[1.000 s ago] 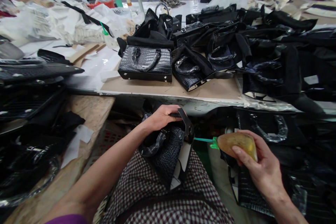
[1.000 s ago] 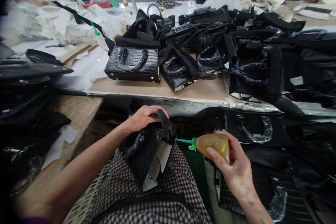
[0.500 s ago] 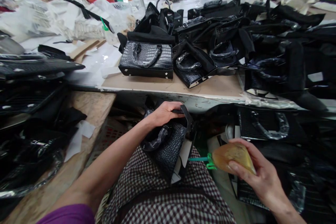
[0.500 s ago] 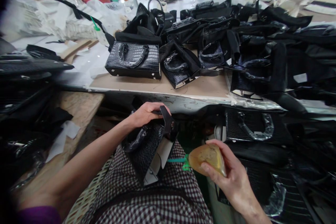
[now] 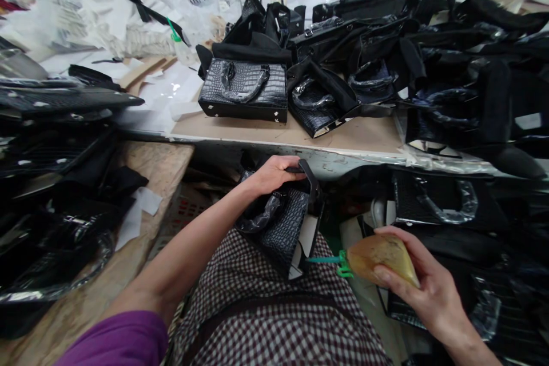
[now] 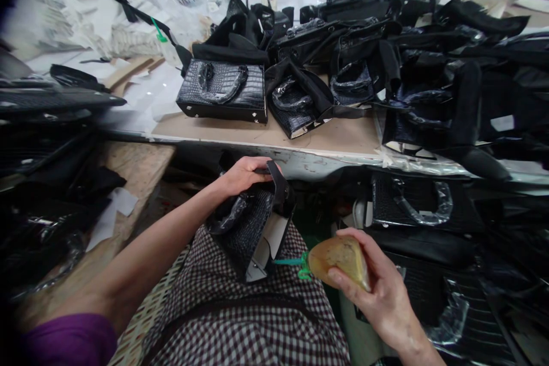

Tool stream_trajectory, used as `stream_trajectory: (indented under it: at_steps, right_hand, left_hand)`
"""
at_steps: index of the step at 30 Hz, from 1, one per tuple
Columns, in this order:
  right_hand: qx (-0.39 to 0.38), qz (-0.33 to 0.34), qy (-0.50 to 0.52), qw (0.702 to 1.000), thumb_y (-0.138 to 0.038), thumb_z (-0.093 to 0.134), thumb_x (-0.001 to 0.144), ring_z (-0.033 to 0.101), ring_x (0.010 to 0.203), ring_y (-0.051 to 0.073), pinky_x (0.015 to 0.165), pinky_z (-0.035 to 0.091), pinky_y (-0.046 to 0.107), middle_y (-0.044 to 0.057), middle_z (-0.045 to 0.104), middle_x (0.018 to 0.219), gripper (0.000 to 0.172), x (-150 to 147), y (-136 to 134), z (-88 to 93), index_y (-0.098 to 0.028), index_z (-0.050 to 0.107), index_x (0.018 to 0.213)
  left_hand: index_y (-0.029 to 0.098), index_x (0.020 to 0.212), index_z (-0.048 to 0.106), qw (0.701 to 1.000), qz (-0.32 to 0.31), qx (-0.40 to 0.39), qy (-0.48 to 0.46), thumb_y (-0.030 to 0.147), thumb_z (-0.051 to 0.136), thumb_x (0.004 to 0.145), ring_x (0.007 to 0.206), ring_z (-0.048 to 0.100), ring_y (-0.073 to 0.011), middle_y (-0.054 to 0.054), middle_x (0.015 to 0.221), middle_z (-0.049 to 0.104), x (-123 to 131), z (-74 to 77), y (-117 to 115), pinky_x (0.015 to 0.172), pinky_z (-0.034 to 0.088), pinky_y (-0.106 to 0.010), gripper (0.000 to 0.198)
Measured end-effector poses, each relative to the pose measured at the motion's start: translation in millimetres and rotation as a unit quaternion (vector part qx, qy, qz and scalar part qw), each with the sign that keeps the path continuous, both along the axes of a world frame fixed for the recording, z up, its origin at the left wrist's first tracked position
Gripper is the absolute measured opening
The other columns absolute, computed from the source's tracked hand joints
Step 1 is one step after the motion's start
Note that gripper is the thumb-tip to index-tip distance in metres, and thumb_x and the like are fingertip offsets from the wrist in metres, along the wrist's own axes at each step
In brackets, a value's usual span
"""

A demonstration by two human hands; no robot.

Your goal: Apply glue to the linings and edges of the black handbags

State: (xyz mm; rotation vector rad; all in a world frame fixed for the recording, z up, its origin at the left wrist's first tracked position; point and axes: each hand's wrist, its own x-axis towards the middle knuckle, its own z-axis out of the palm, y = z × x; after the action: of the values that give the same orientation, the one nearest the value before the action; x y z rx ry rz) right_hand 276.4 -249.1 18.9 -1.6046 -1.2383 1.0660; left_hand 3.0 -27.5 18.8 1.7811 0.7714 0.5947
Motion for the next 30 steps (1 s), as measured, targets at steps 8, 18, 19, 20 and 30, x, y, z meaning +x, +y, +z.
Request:
stream_trajectory:
  at_steps: [8,18,19,20,30]
  right_hand:
    - [-0.024,-0.052,0.0,0.998,-0.044,0.085,0.071,0.07,0.081,0.025,0.068,0.059,0.025,0.004,0.073,0.101,0.048,-8.7,-8.5,4.3,-0.028,0.069,0.113]
    - [0.027,-0.06,-0.027,0.997,-0.043,0.085,0.072,0.068,0.085,0.026,0.072,0.059,0.029,0.005,0.07,0.106,0.048,-0.1,-2.5,-3.0,-0.028,0.067,0.114]
    - [0.031,-0.066,-0.029,0.997,-0.042,0.084,0.073,0.067,0.086,0.026,0.073,0.058,0.029,0.005,0.069,0.108,0.047,0.7,-1.9,-3.5,-0.029,0.067,0.115]
    - [0.035,-0.069,-0.03,0.997,-0.042,0.084,0.074,0.067,0.087,0.025,0.074,0.058,0.029,0.005,0.068,0.109,0.046,0.8,-1.8,-3.4,-0.029,0.066,0.115]
    - [-0.068,-0.067,0.073,0.993,-0.044,0.087,0.066,0.064,0.077,0.024,0.062,0.055,0.025,0.004,0.07,0.096,0.052,-5.8,-7.8,10.9,-0.028,0.07,0.112]
  left_hand:
    - [0.013,0.089,0.077,0.999,0.024,-0.022,-0.02,0.018,0.067,0.083,0.096,0.066,-0.0196,-0.005,0.095,0.075,-0.8,-1.0,1.4,0.096,0.048,-0.033,0.012]
    - [0.014,0.087,0.077,0.999,0.026,-0.02,-0.027,0.016,0.068,0.082,0.095,0.066,-0.0186,-0.004,0.091,0.073,0.3,-1.4,0.4,0.097,0.048,-0.032,0.011]
    - [0.014,0.087,0.077,0.999,0.026,-0.018,-0.028,0.016,0.068,0.082,0.095,0.066,-0.0186,-0.004,0.091,0.073,0.2,-1.3,0.5,0.097,0.048,-0.032,0.011]
    - [0.014,0.087,0.077,0.999,0.026,-0.016,-0.028,0.016,0.068,0.082,0.095,0.066,-0.0186,-0.004,0.092,0.073,0.1,-1.1,0.5,0.097,0.048,-0.032,0.01]
    - [0.013,0.089,0.077,0.999,0.015,-0.008,-0.033,0.017,0.068,0.083,0.097,0.067,-0.0192,-0.006,0.096,0.075,0.2,-6.0,2.0,0.096,0.048,-0.032,0.012]
